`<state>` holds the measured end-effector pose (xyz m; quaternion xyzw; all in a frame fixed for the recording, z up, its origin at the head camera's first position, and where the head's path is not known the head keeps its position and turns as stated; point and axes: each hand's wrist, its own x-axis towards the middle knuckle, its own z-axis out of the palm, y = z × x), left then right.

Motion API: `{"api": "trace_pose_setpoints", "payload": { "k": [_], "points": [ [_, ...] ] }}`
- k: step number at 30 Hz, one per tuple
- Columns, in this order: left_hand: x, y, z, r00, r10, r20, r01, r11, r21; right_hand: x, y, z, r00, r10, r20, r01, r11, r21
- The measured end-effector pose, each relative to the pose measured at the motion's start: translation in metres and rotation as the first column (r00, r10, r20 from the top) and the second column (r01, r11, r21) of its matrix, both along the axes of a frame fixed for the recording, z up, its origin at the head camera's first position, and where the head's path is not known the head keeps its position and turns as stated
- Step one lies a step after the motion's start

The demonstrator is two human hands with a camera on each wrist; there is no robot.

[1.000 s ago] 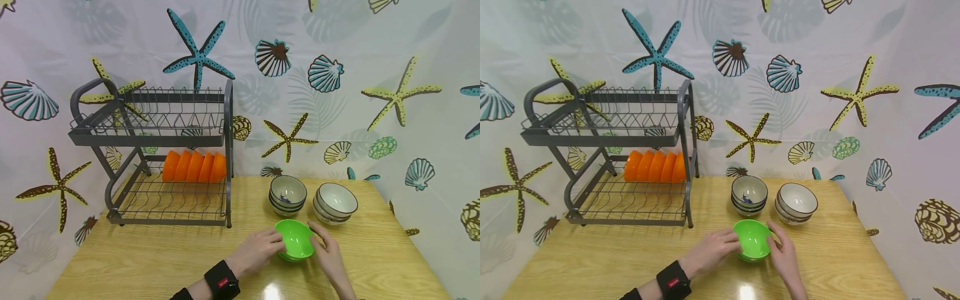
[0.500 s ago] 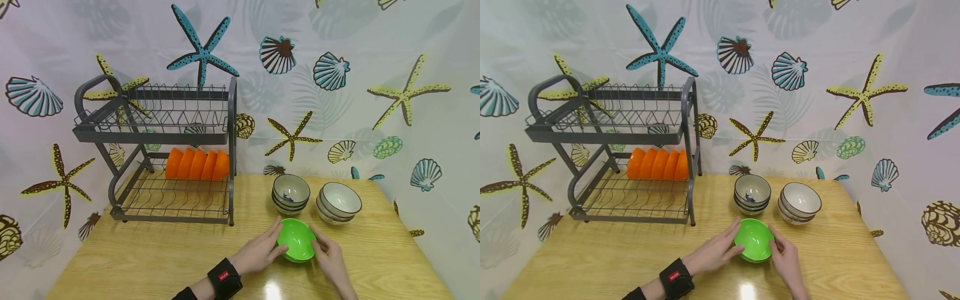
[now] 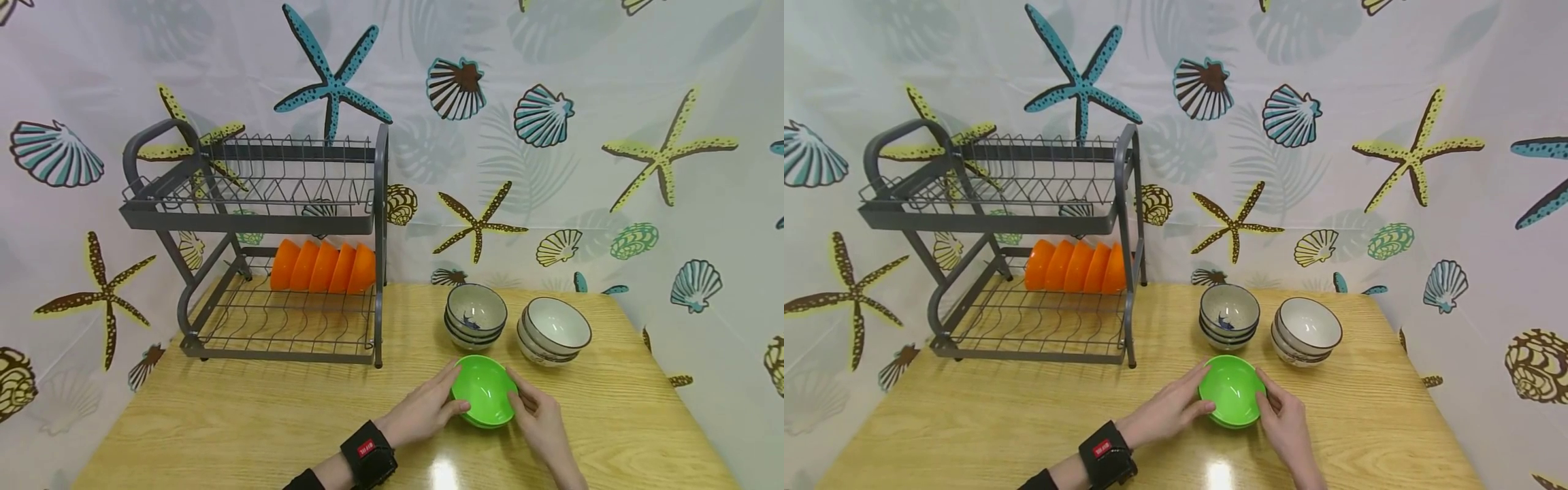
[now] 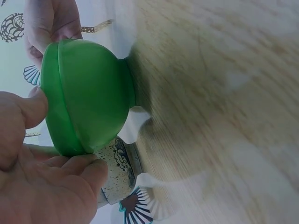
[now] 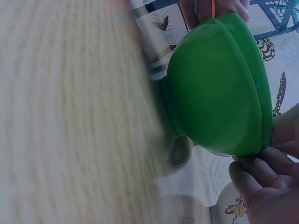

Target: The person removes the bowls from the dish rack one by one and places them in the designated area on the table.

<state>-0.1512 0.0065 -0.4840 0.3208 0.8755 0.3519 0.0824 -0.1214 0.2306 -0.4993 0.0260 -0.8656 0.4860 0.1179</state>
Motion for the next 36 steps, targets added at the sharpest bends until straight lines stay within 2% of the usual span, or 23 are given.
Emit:
{"api": "trace_pose_setpoints", "payload": {
  "k": [10,15,21,26,29,32,34,36],
  "points": [
    [0.000,0.001,-0.002,1.000,0.001,0.019,-0.001,1.000,0.001,0.001,0.003,-0.001,1.000,0.003,0.002,-0.003,1.000,-0.003],
    [0.001,-0.002,-0.004,0.998,0.007,0.064,-0.008,1.000,0.025,0.001,0.004,-0.002,0.999,0.027,-0.027,-0.027,1.000,0.000],
    [0.004,-0.015,-0.003,0.995,0.012,0.099,-0.023,0.994,0.111,0.004,0.005,-0.001,0.997,0.033,-0.063,-0.036,0.998,-0.055],
    [0.008,-0.036,0.007,0.992,0.070,0.100,-0.087,0.980,0.178,0.006,0.006,0.002,0.998,0.040,-0.046,-0.044,0.996,-0.080],
    [0.008,-0.052,0.016,0.988,0.125,0.092,-0.144,0.960,0.240,0.007,0.008,0.002,0.998,0.043,-0.041,-0.047,0.994,-0.095],
    [0.004,-0.068,0.023,0.978,0.208,0.032,-0.207,0.922,0.328,0.008,0.009,0.002,0.998,0.049,-0.043,-0.054,0.992,-0.118],
    [0.000,-0.078,0.026,0.961,0.275,-0.038,-0.238,0.887,0.395,0.008,0.010,0.002,0.997,0.056,-0.047,-0.062,0.989,-0.133],
    [-0.004,-0.088,0.029,0.936,0.337,-0.097,-0.261,0.853,0.452,0.009,0.011,0.002,0.997,0.062,-0.048,-0.069,0.987,-0.145]
  ]
}}
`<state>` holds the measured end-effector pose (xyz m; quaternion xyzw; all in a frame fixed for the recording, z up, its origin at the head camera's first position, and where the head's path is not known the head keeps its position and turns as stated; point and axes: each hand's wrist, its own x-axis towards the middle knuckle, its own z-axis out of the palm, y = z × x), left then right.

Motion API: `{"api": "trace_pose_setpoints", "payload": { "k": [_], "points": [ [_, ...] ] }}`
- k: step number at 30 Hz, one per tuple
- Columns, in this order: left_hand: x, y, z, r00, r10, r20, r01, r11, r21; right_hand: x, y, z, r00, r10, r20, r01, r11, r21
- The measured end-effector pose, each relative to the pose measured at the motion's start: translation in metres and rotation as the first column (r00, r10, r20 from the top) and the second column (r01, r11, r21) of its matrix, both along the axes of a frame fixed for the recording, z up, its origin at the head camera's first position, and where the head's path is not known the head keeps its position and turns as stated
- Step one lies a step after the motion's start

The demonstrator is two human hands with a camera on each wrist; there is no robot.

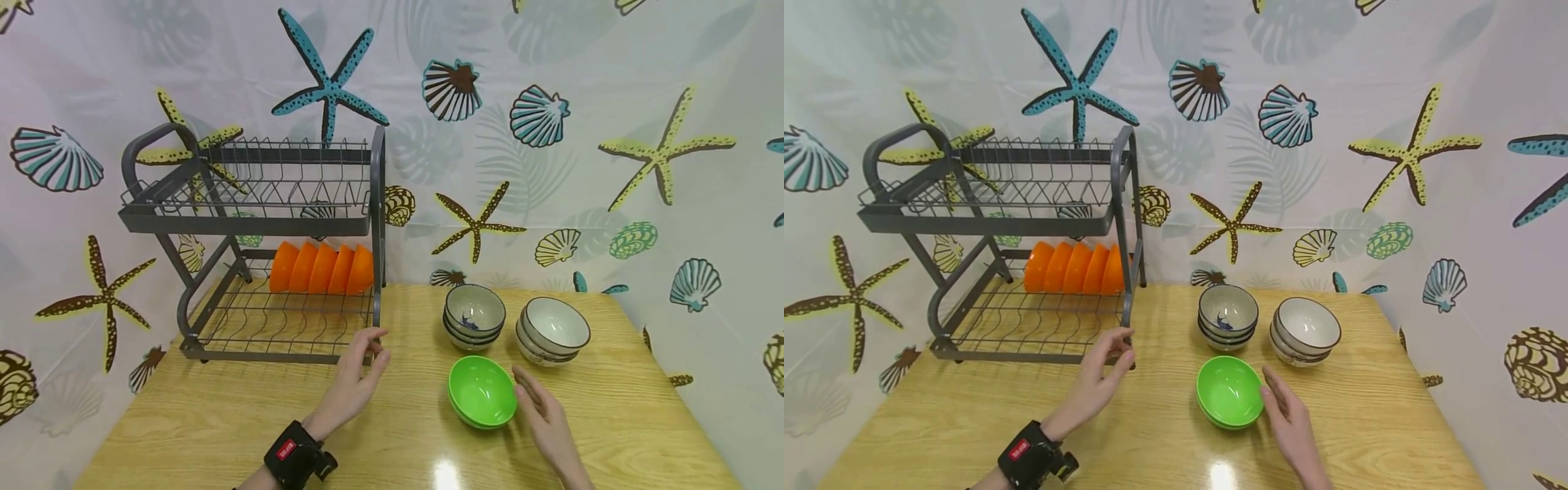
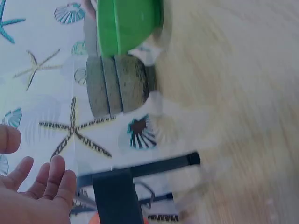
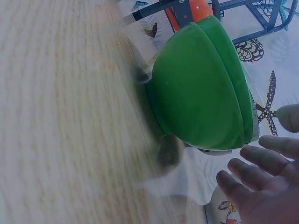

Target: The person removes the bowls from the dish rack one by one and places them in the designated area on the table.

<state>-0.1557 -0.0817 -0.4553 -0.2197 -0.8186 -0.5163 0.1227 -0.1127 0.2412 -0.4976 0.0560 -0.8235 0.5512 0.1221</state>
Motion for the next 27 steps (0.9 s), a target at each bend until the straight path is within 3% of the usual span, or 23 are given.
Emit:
{"api": "trace_pose_setpoints", "payload": {
  "k": [3,7,11,17,23,27],
  "points": [
    [-0.006,-0.013,0.003,0.993,0.076,-0.087,-0.072,0.996,0.044,0.000,0.001,0.001,1.000,0.008,0.002,-0.008,1.000,-0.006],
    [-0.014,-0.027,0.009,0.984,0.154,-0.095,-0.146,0.986,0.078,0.001,0.003,0.002,1.000,0.017,0.000,-0.017,1.000,-0.014],
    [-0.022,-0.040,0.015,0.971,0.236,-0.027,-0.232,0.967,0.108,0.001,0.003,0.003,1.000,0.027,-0.011,-0.027,0.999,-0.023],
    [-0.038,-0.063,0.023,0.939,0.342,0.034,-0.344,0.931,0.124,0.002,0.003,0.003,0.999,0.029,-0.033,-0.031,0.999,-0.032],
    [-0.056,-0.088,0.034,0.918,0.367,0.153,-0.386,0.914,0.127,0.002,0.003,0.003,0.999,0.039,-0.031,-0.040,0.999,-0.033],
    [-0.068,-0.103,0.044,0.886,0.365,0.285,-0.414,0.900,0.137,0.002,0.003,0.003,0.999,0.041,-0.024,-0.041,0.998,-0.040]
  ]
}}
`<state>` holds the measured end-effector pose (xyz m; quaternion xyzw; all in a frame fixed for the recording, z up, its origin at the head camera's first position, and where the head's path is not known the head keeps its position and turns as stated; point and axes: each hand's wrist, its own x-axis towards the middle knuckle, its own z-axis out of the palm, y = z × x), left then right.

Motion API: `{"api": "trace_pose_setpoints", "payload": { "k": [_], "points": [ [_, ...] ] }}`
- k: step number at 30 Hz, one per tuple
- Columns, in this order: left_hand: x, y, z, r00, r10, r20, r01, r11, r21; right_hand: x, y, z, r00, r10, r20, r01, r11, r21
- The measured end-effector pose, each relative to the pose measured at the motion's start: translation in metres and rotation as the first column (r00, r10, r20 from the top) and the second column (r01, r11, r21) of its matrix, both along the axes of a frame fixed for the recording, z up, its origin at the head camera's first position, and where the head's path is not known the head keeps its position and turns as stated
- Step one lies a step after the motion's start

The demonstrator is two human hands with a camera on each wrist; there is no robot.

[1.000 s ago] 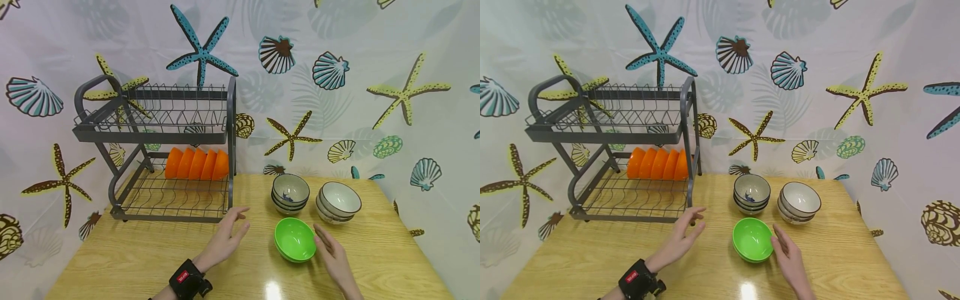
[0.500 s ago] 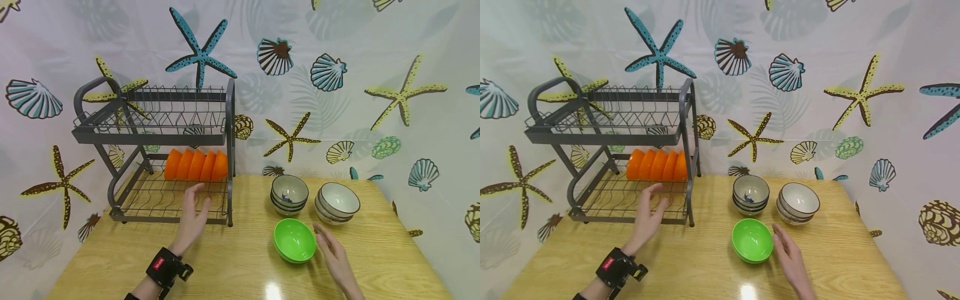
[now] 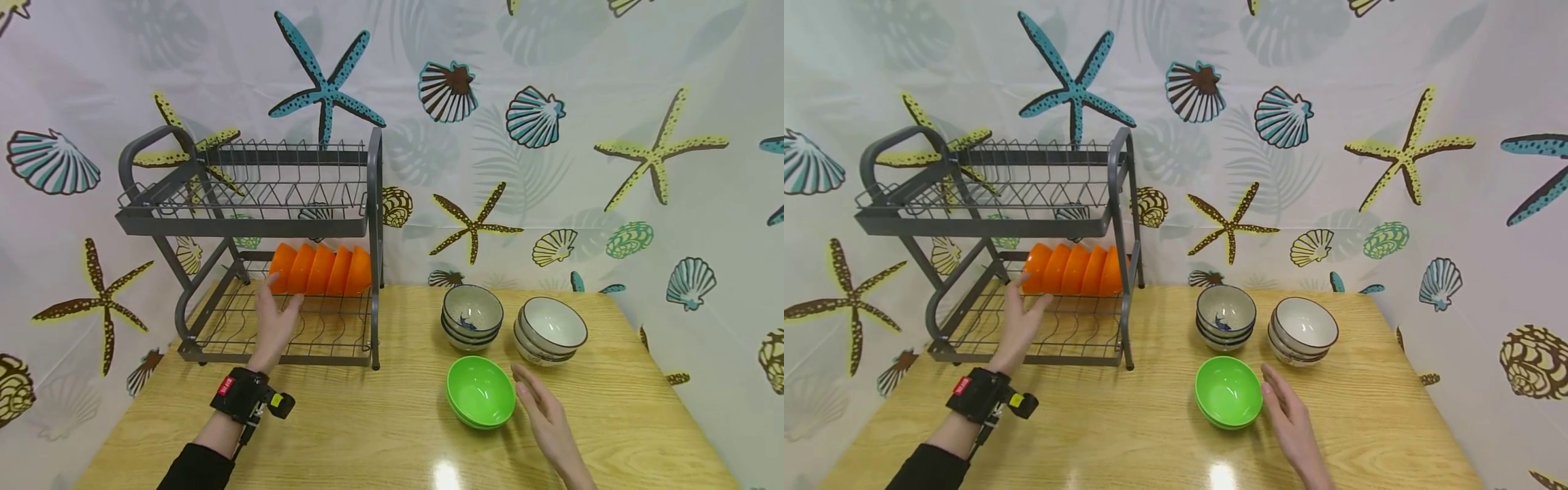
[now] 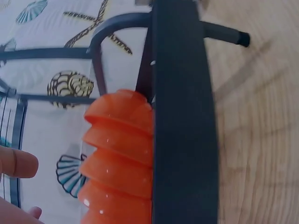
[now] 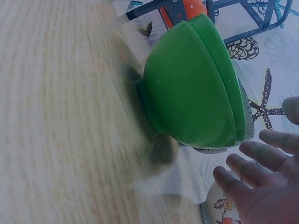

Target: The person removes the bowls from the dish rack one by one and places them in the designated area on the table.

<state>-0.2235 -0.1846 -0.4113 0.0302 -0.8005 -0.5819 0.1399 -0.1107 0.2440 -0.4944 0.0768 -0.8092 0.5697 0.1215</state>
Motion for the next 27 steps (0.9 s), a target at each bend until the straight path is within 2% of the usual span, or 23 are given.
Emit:
{"api": "trace_pose_setpoints", "payload": {
  "k": [2,5,9,11,17,20,24,27],
  "points": [
    [-0.005,-0.006,0.005,0.999,0.004,0.041,-0.005,1.000,0.022,0.000,0.000,0.000,1.000,0.002,0.000,-0.002,1.000,-0.001],
    [-0.016,-0.015,0.009,0.997,0.036,0.065,-0.037,0.999,0.010,0.000,0.000,0.000,1.000,0.003,0.001,-0.003,1.000,0.000],
    [-0.030,-0.026,0.010,0.992,0.095,0.082,-0.093,0.995,-0.025,0.000,0.000,-0.001,1.000,0.001,0.001,-0.001,1.000,0.006],
    [-0.036,-0.031,0.010,0.989,0.106,0.104,-0.105,0.994,-0.020,0.000,0.000,-0.001,1.000,-0.002,0.000,0.002,1.000,0.009],
    [-0.049,-0.046,0.006,0.984,0.074,0.160,-0.069,0.997,-0.032,0.000,-0.001,-0.002,1.000,-0.011,0.008,0.011,1.000,0.019],
    [-0.057,-0.053,0.000,0.983,0.077,0.169,-0.058,0.992,-0.113,0.000,-0.001,-0.002,1.000,-0.015,0.005,0.015,1.000,0.024],
    [-0.067,-0.059,-0.005,0.972,0.102,0.213,-0.054,0.974,-0.220,0.000,-0.001,-0.002,1.000,-0.017,0.003,0.017,0.999,0.033],
    [-0.073,-0.061,-0.005,0.964,0.095,0.249,-0.034,0.970,-0.239,0.000,0.000,-0.003,1.000,-0.010,0.009,0.010,0.999,0.042]
  ]
}}
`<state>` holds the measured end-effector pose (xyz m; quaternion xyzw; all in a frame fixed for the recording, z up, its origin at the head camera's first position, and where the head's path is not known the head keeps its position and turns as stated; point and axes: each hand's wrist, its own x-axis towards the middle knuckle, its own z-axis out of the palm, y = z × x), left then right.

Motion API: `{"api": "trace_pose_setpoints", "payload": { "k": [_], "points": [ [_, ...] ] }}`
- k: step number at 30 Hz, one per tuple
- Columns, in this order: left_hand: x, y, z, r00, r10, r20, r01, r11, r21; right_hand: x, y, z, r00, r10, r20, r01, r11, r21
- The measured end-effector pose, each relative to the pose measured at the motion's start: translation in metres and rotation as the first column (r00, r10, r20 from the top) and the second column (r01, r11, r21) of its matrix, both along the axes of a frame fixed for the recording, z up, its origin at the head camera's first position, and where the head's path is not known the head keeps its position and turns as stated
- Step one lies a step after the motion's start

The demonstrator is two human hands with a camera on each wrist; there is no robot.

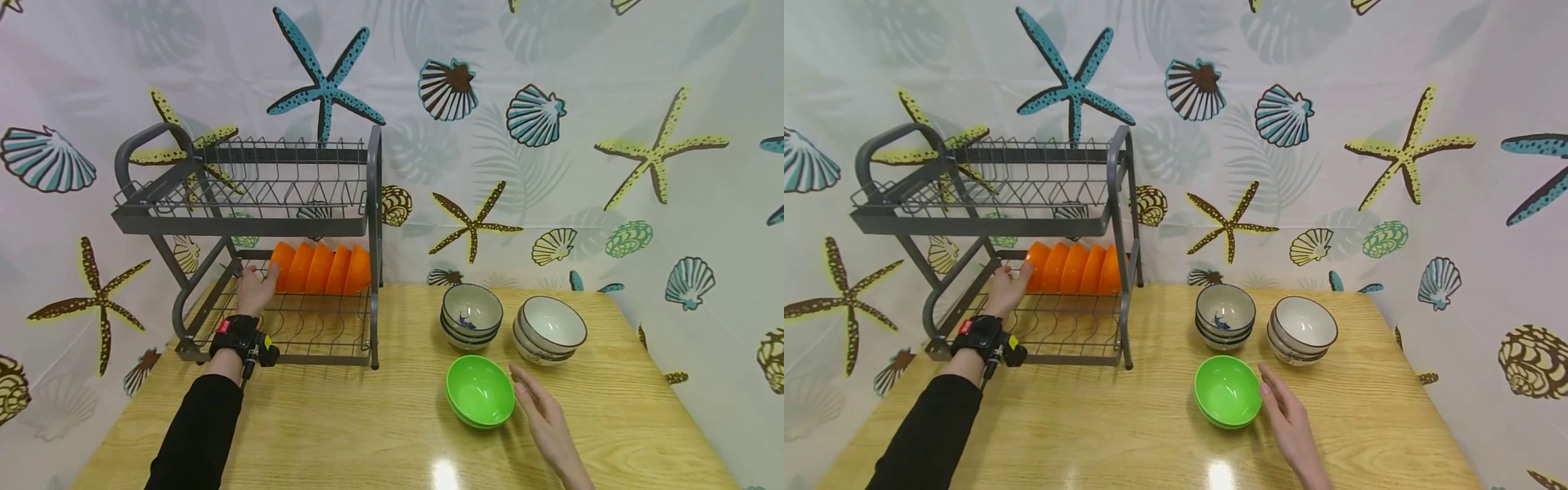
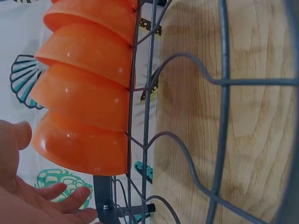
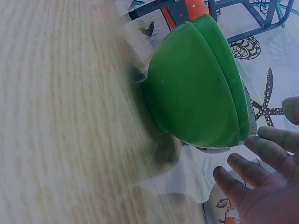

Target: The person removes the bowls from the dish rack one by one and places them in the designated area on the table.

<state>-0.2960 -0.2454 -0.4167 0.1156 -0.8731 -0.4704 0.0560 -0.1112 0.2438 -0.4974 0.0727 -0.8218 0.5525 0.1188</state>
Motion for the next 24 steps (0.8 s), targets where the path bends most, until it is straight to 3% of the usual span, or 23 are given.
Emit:
{"api": "trace_pose_setpoints", "payload": {
  "k": [8,16,19,24],
  "points": [
    [-0.008,-0.002,0.002,0.999,-0.048,0.020,0.048,0.999,0.010,0.000,-0.002,0.000,1.000,0.006,0.014,-0.006,1.000,0.009],
    [-0.018,0.001,0.004,0.999,-0.022,0.032,0.022,1.000,0.000,0.000,-0.003,0.001,1.000,-0.001,0.019,0.000,1.000,0.014],
    [-0.018,0.002,0.003,1.000,-0.011,0.006,0.011,1.000,-0.006,0.000,-0.003,0.001,1.000,0.001,0.022,-0.002,1.000,0.012],
    [-0.019,0.005,0.002,0.994,0.039,-0.098,-0.040,0.999,-0.008,0.000,-0.003,0.001,1.000,-0.001,0.029,0.001,1.000,0.016]
  ]
}}
